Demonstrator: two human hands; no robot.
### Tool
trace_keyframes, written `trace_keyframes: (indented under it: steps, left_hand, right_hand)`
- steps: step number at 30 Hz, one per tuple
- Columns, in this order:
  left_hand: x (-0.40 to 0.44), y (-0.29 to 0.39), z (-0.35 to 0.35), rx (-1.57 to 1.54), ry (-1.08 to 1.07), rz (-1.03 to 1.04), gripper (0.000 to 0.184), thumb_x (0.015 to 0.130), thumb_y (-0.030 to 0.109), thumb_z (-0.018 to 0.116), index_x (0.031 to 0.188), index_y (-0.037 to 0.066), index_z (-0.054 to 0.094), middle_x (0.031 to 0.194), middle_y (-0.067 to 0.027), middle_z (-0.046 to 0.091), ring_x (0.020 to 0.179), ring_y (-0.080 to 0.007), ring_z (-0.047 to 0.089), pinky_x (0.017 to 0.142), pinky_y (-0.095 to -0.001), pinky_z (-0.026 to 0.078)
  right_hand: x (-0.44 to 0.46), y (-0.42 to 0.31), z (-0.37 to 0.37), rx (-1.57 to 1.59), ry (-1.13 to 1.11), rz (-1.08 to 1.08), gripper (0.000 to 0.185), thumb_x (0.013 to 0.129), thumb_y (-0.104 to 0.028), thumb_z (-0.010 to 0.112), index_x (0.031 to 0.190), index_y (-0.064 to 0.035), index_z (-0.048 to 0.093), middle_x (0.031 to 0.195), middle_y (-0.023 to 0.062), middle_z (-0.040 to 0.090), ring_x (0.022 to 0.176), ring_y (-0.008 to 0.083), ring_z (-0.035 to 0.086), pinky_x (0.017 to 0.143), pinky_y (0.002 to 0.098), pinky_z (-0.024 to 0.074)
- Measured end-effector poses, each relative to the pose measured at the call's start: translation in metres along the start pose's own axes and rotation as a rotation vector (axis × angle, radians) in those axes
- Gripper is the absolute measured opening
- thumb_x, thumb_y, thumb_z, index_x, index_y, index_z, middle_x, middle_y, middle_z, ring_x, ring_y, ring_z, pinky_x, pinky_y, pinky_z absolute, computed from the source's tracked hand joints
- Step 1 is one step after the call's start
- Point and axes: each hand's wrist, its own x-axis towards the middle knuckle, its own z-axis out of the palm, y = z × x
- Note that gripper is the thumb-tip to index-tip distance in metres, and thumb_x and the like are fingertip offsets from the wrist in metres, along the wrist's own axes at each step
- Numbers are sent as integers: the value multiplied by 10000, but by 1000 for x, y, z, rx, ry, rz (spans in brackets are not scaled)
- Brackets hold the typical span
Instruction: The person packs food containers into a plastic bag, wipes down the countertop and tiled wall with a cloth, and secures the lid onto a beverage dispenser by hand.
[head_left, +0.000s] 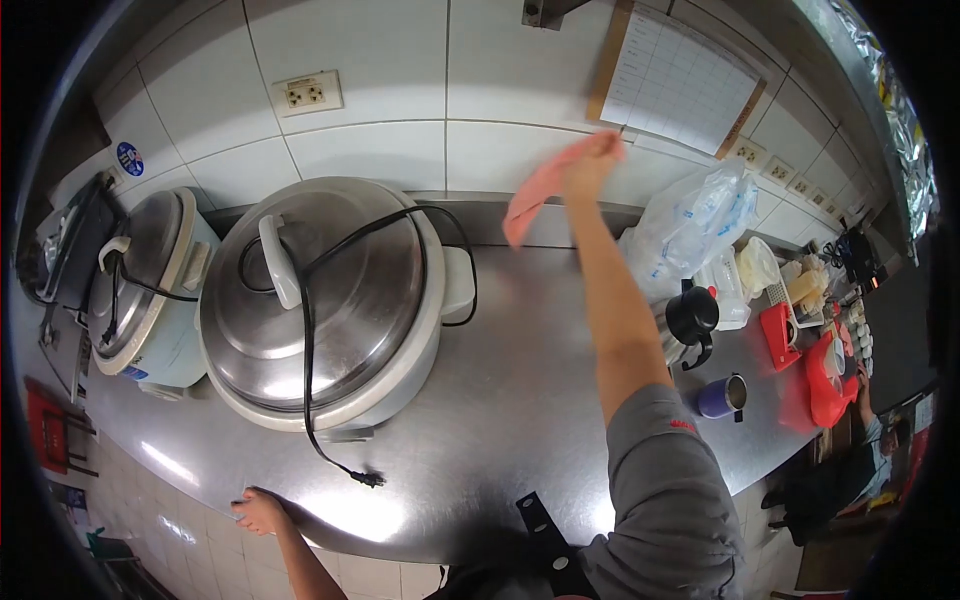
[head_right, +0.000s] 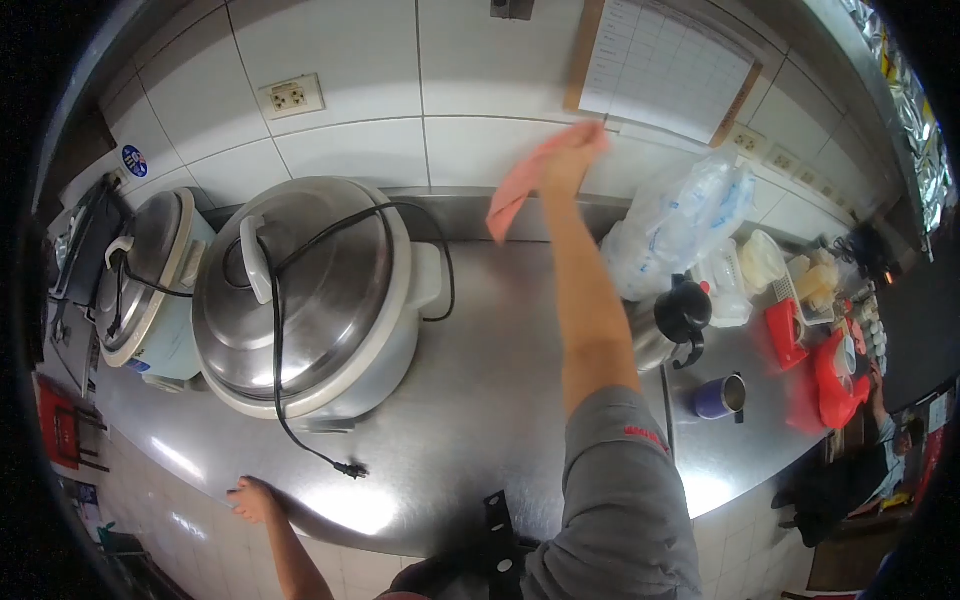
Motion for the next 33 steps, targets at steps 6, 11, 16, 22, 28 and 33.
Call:
trace_keyframes:
  steps: [6,11,16,22,28,33]
  left_hand:
    - [-6,6,-3,13,15,-15,521,882,444,402,1346,208,424,1221,-224,492,1024,-403,577,828,-527,447]
    - [-5,7,-9,-15,-5,13,528,874,440,403,1331,180,448,1196,-221,519,1040,-408,573,843,-525,449]
    - [-5,6,-14,-16,-26,-14,554,875,448,391,1352,169,430,1217,-247,507,1069,-418,559,881,-534,427]
    - [-5,5,-13,-22,-21,-1,551,874,450,393,1346,169,442,1222,-245,506,1071,-420,558,881,-537,427]
    - [-2,4,-6,5,-19,-5,539,880,454,386,1355,201,418,1219,-232,489,1065,-413,562,849,-530,439]
    - [0,0,-12,2,-31,20,544,877,455,388,1345,181,434,1213,-243,500,1061,-414,566,850,-526,447]
  right_hand:
    - [26,73,-13,-826,-76,-172,531,1012,-389,284,1384,-12,320,1308,175,457,1182,289,510,916,388,419]
    - [24,10,-38,-1216,-328,-392,580,979,-343,379,1355,89,282,1388,274,356,1269,399,395,989,451,391]
    - [11,16,-20,-1355,-431,-349,624,936,-216,467,1397,119,214,1373,269,368,1264,388,392,1006,405,373]
    - [59,64,-55,-1778,-375,-609,612,915,-204,484,1399,94,255,1349,230,417,1220,335,437,1002,376,375]
    - [-52,-33,40,-2896,-543,-929,336,982,-210,351,1247,-27,447,1120,90,514,1014,196,523,945,288,385]
    - [-32,51,14,-258,-161,88,399,988,-344,395,1240,-67,533,1053,72,582,908,228,589,718,305,498]
